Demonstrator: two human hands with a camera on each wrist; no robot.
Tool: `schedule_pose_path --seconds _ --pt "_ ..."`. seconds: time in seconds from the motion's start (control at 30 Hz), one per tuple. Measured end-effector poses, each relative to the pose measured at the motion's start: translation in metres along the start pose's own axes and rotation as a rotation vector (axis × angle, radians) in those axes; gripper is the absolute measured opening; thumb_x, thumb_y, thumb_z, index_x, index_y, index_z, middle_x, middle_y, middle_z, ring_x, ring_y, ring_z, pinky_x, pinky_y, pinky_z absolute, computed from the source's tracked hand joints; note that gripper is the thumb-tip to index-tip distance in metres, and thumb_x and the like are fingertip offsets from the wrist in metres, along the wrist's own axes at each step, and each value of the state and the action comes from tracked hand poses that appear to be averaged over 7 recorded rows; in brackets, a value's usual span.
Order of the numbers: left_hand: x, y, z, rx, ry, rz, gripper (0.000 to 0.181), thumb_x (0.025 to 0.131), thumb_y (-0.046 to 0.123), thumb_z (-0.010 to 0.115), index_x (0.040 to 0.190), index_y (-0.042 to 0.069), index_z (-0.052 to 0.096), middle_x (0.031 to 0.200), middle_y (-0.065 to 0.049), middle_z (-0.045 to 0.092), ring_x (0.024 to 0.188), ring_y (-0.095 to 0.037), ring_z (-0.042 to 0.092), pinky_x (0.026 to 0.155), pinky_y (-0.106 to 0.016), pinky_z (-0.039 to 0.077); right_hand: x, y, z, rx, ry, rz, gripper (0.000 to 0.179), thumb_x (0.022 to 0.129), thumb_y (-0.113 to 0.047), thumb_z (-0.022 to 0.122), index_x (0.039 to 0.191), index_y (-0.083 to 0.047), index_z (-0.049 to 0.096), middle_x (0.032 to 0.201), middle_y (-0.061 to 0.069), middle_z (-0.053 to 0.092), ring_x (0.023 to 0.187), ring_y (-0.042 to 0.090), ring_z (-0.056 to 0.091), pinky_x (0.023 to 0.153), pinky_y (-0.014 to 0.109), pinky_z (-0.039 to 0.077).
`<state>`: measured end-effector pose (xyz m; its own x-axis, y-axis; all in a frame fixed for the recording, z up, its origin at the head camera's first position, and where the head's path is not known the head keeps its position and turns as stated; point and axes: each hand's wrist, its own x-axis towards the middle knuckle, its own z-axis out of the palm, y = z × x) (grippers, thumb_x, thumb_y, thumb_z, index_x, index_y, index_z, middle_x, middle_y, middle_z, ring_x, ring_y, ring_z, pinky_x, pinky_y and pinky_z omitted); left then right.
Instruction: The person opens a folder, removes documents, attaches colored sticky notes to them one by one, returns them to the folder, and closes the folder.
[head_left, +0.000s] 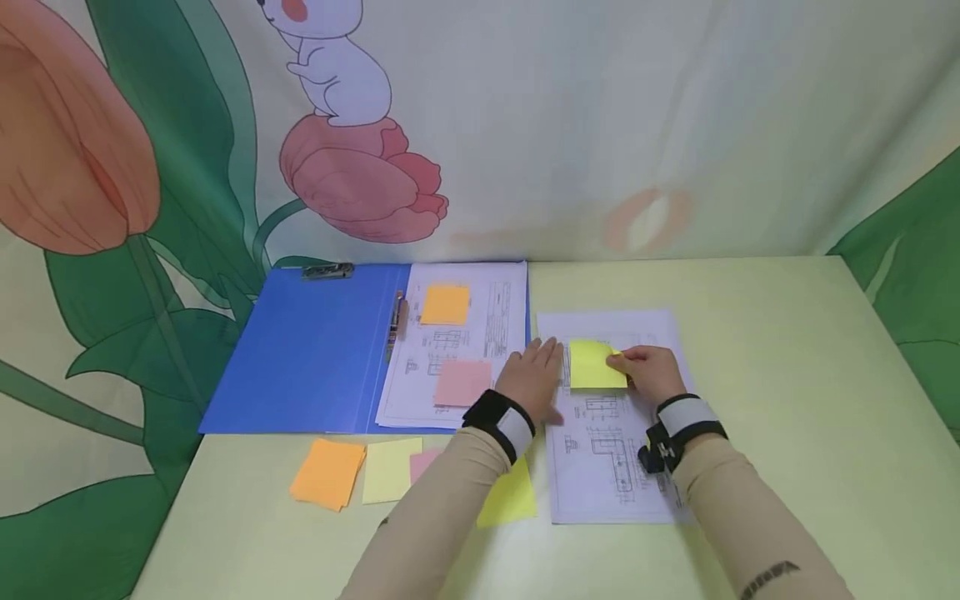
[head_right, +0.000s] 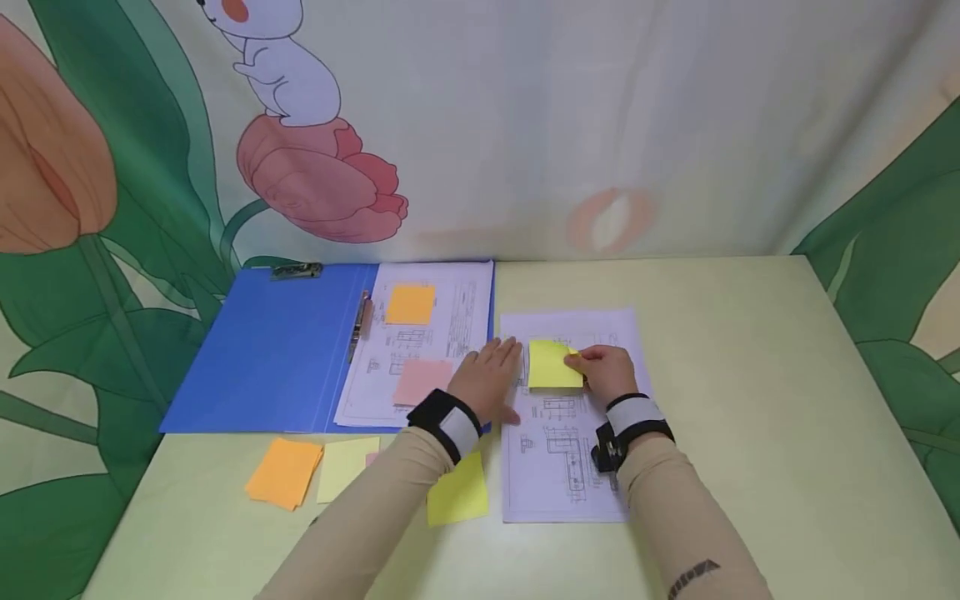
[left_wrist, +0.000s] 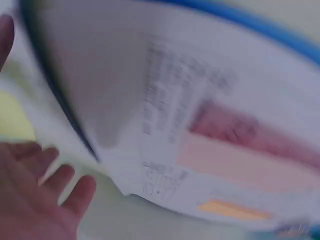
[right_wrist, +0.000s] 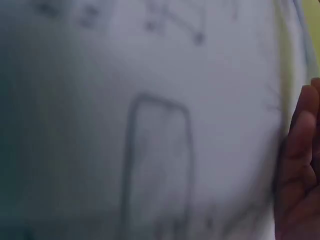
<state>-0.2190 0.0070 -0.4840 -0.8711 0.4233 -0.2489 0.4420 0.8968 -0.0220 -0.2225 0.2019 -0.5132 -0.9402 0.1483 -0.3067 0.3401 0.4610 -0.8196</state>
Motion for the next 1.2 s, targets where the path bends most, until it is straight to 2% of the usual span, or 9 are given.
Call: schedule_pose_path --seconds 0.07,0.13,0.2,0.3,0.43,0.7,0.8,1.0,1.2 --pt "0.006 0.001 0.004 0.139 -0.065 0.045 0.103 0.066 0.063 0.069 0.145 0.01 0.029 0.149 -0.003 0.028 0.136 -0.023 0.023 0.104 -0.039 0.029 0.012 0.006 0.004 -0.046 -0.027 0.019 0.039 0.087 -0.03 0.065 0.107 0.004 0.065 0.081 0.008 0.062 0.062 0.014 0.052 0.052 0.024 0.042" --pt "0.01 0.002 0.006 0.181 -0.112 0.048 0.1 0.065 0.063 0.07 0.144 0.012 0.034 0.148 -0.001 0.031 0.136 -0.022 0.023 0.104 -0.041 0.029 0.02 0.007 0.007 -0.083 -0.043 0.023 0.039 0.085 -0.03 0.067 0.104 0.004 0.066 0.075 0.005 0.061 0.059 0.014 0.051 0.05 0.025 0.041" --pt "0.015 0.002 0.006 0.197 -0.121 0.031 0.099 0.065 0.064 0.07 0.143 0.013 0.036 0.148 0.0 0.031 0.136 -0.022 0.024 0.103 -0.042 0.029 0.025 0.005 0.007 -0.121 -0.039 0.01 0.039 0.085 -0.032 0.067 0.103 0.003 0.068 0.073 0.004 0.06 0.059 0.014 0.051 0.05 0.025 0.041" --pt "0.017 0.004 0.004 0.194 -0.125 0.011 0.099 0.065 0.064 0.07 0.144 0.014 0.034 0.149 0.001 0.029 0.137 -0.022 0.022 0.103 -0.043 0.028 0.027 -0.001 0.006 -0.174 -0.008 0.002 0.039 0.084 -0.033 0.068 0.101 0.002 0.069 0.073 0.005 0.062 0.06 0.015 0.051 0.051 0.024 0.04" --pt "0.017 0.007 0.003 0.198 -0.126 0.005 0.1 0.065 0.063 0.07 0.144 0.014 0.033 0.15 0.0 0.028 0.137 -0.023 0.022 0.103 -0.044 0.028 0.026 -0.007 0.004 -0.2 -0.005 0.039 0.039 0.084 -0.033 0.067 0.102 0.002 0.068 0.071 0.005 0.061 0.058 0.014 0.051 0.05 0.023 0.04" --pt "0.018 0.013 0.001 0.226 -0.057 0.009 0.109 0.054 0.058 0.08 0.142 0.011 0.035 0.138 -0.005 0.044 0.133 -0.025 0.028 0.1 -0.047 0.031 0.023 -0.01 0.009 -0.193 -0.007 0.067 0.039 0.082 -0.032 0.069 0.101 0.003 0.068 0.067 0.004 0.06 0.054 0.013 0.051 0.049 0.023 0.041" --pt "0.02 0.013 -0.001 0.249 -0.071 0.008 0.11 0.054 0.058 0.08 0.143 0.012 0.035 0.14 -0.005 0.041 0.134 -0.025 0.026 0.1 -0.047 0.032 0.024 -0.01 0.01 -0.2 -0.014 0.062 0.04 0.082 -0.031 0.069 0.101 0.003 0.067 0.069 0.005 0.061 0.055 0.013 0.052 0.05 0.023 0.041" --pt "0.023 0.013 -0.003 0.251 -0.125 0.03 0.112 0.057 0.059 0.078 0.147 0.016 0.027 0.152 0.0 0.022 0.139 -0.024 0.015 0.105 -0.046 0.027 0.027 -0.01 0.009 -0.212 -0.022 0.051 0.038 0.083 -0.031 0.069 0.101 0.002 0.066 0.073 0.006 0.062 0.058 0.013 0.052 0.051 0.023 0.042" --pt "0.026 0.011 0.0 0.234 -0.137 0.034 0.108 0.057 0.059 0.078 0.145 0.018 0.031 0.15 0.002 0.027 0.137 -0.025 0.021 0.103 -0.045 0.029 0.028 -0.009 0.009 -0.203 -0.031 0.069 0.037 0.082 -0.03 0.07 0.101 0.002 0.066 0.073 0.006 0.061 0.056 0.012 0.052 0.05 0.022 0.042"
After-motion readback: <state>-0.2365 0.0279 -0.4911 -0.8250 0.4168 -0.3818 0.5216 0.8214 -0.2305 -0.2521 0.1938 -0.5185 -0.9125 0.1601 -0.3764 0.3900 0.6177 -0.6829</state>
